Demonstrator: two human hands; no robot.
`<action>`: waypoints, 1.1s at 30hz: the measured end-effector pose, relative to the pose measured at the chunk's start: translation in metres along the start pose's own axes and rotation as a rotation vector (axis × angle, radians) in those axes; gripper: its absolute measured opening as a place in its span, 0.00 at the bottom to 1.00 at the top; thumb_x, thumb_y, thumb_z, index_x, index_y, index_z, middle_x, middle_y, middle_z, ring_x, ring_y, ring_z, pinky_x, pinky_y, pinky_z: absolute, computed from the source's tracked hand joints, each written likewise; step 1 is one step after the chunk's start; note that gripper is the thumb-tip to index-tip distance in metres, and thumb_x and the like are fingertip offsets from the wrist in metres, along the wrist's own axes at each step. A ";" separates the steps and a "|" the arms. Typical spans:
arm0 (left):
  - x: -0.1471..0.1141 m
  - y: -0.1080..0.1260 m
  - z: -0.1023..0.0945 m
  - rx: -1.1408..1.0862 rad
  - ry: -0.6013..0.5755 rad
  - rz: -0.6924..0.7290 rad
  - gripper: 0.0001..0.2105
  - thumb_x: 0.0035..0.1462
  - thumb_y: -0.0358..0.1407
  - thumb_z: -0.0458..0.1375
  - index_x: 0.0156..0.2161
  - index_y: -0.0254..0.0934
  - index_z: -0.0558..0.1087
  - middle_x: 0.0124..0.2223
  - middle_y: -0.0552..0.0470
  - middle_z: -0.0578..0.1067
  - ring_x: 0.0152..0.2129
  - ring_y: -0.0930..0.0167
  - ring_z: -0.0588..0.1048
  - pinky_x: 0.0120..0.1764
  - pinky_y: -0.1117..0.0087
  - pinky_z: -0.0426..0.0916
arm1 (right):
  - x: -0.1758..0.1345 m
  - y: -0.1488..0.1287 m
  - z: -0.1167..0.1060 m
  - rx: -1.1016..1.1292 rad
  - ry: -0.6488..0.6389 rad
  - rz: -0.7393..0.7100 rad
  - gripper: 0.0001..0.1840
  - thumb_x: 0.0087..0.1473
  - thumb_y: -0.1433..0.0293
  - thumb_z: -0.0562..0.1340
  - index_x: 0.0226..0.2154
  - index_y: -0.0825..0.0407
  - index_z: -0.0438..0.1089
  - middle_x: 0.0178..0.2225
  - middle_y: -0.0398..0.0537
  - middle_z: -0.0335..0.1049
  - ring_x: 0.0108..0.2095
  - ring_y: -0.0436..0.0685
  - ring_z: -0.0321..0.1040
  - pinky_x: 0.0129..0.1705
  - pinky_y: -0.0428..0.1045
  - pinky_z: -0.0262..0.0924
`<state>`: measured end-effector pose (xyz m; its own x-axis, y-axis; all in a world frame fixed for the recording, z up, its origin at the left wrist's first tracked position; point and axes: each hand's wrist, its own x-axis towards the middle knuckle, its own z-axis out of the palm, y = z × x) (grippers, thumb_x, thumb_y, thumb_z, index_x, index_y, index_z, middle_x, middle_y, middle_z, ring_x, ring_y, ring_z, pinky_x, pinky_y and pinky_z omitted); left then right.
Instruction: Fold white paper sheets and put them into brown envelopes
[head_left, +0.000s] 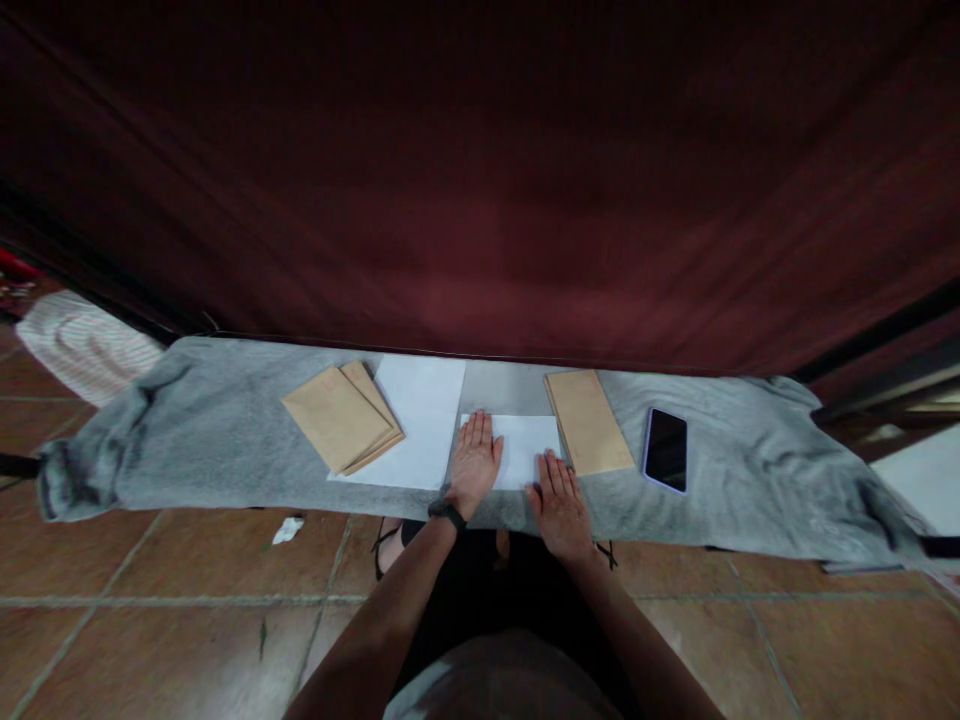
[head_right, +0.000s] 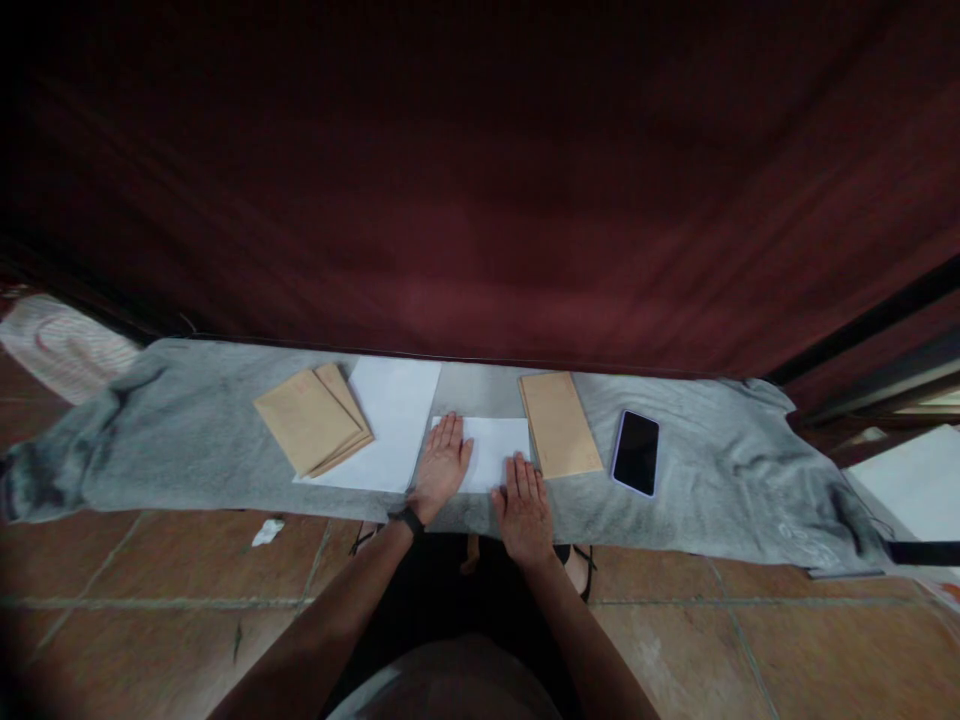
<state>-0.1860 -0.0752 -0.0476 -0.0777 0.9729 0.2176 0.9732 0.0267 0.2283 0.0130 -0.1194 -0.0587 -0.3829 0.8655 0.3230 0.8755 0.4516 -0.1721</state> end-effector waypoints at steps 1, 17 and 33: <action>0.000 0.000 -0.001 -0.004 0.004 0.001 0.29 0.70 0.42 0.40 0.70 0.27 0.51 0.71 0.37 0.55 0.69 0.60 0.52 0.67 0.51 0.53 | -0.004 0.001 -0.001 -0.001 -0.001 0.000 0.34 0.70 0.58 0.47 0.70 0.58 0.47 0.69 0.62 0.52 0.68 0.66 0.52 0.66 0.62 0.49; -0.086 -0.007 -0.037 0.068 -0.043 0.211 0.28 0.70 0.45 0.46 0.70 0.34 0.53 0.71 0.39 0.54 0.69 0.60 0.52 0.66 0.52 0.56 | -0.032 0.005 -0.008 -0.020 0.064 0.005 0.37 0.69 0.55 0.46 0.70 0.62 0.45 0.68 0.66 0.54 0.67 0.67 0.54 0.65 0.62 0.50; -0.107 0.031 -0.029 0.067 -0.032 0.274 0.28 0.68 0.44 0.51 0.70 0.41 0.55 0.72 0.49 0.55 0.70 0.60 0.50 0.68 0.48 0.50 | 0.020 0.007 -0.032 0.084 -0.134 0.440 0.21 0.64 0.61 0.57 0.51 0.60 0.66 0.42 0.64 0.75 0.42 0.64 0.75 0.45 0.53 0.65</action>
<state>-0.1538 -0.1854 -0.0367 0.1960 0.9528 0.2319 0.9692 -0.2242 0.1021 0.0204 -0.1058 -0.0235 -0.0198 0.9966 0.0798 0.9385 0.0461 -0.3422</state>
